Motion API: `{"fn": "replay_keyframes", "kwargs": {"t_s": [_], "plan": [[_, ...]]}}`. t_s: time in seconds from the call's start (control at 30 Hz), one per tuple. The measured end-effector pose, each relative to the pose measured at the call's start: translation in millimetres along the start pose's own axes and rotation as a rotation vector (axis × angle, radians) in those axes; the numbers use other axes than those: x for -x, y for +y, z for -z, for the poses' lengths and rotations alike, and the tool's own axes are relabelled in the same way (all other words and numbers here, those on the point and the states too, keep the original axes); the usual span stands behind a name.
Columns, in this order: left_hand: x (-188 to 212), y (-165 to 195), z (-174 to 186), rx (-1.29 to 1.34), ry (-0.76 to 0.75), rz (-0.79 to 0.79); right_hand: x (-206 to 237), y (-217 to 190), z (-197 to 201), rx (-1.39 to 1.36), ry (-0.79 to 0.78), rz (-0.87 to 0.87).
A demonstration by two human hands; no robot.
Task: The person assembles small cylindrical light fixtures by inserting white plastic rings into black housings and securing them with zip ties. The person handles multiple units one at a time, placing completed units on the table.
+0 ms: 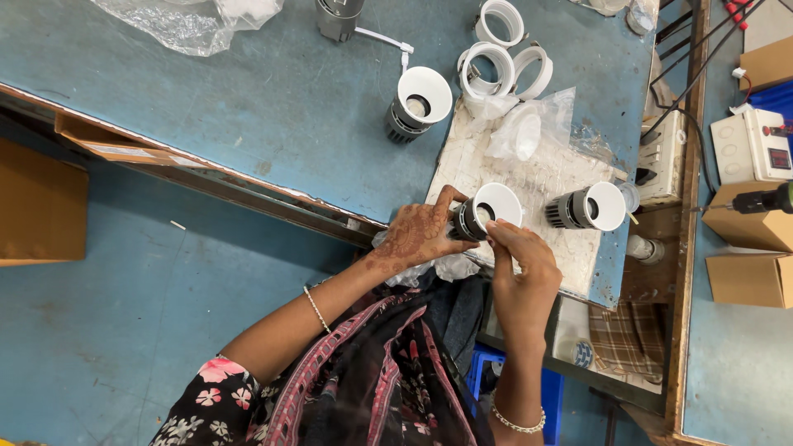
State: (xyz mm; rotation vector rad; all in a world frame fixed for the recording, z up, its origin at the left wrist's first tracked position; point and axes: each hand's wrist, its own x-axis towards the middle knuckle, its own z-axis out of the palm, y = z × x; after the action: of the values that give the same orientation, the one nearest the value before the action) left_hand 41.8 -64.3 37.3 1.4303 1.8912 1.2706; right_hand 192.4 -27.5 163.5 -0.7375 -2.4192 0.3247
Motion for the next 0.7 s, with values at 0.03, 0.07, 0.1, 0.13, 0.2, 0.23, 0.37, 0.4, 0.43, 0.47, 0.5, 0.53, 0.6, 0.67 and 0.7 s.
{"fn": "replay_keyframes", "kwargs": {"t_s": [0.03, 0.07, 0.1, 0.13, 0.2, 0.23, 0.37, 0.4, 0.43, 0.47, 0.5, 0.53, 0.6, 0.67, 0.7], "plan": [[0, 0, 0, -0.003, -0.002, 0.002, 1, 0, -1, 0.003, 0.018, -0.005], [0, 0, 0, -0.001, 0.005, -0.005, 2, -1, -3, 0.007, 0.036, -0.009], [0, -1, 0, 0.002, 0.013, -0.012, 2, -1, -4, 0.01, 0.054, -0.014], [0, -1, -1, 0.004, 0.021, -0.018, 2, -1, -5, 0.026, 0.06, -0.004], [0, -1, -1, 0.002, 0.002, -0.002, 3, -2, -6, 0.058, 0.071, 0.014], [0, -1, -1, 0.001, -0.007, 0.007, 3, -2, -6, 0.059, 0.068, 0.003], [-1, -2, -3, -0.005, -0.007, -0.004, 3, -4, -4, 0.056, 0.043, -0.019], [-1, -2, -3, -0.007, -0.006, -0.009, 3, -4, -4, 0.053, 0.034, -0.02], [-1, -2, -4, -0.008, -0.006, -0.013, 3, -4, -3, 0.058, 0.034, -0.026], [-1, -2, -4, -0.007, -0.005, -0.015, 4, -5, -3, 0.063, 0.035, -0.033], [-1, -2, -4, -0.007, -0.004, -0.016, 4, -5, -3, 0.068, 0.035, -0.039], [-1, -2, -4, -0.007, -0.003, -0.018, 3, -5, -2, 0.06, 0.026, -0.045], [-1, -2, -4, -0.006, -0.016, -0.004, 3, -4, 0, 0.045, 0.008, -0.058], [-1, -1, -3, -0.006, -0.023, 0.003, -2, -1, 5, 0.017, -0.066, -0.046], [-1, -1, -2, -0.007, -0.022, 0.002, -5, 1, 8, 0.003, -0.103, -0.039]]}}
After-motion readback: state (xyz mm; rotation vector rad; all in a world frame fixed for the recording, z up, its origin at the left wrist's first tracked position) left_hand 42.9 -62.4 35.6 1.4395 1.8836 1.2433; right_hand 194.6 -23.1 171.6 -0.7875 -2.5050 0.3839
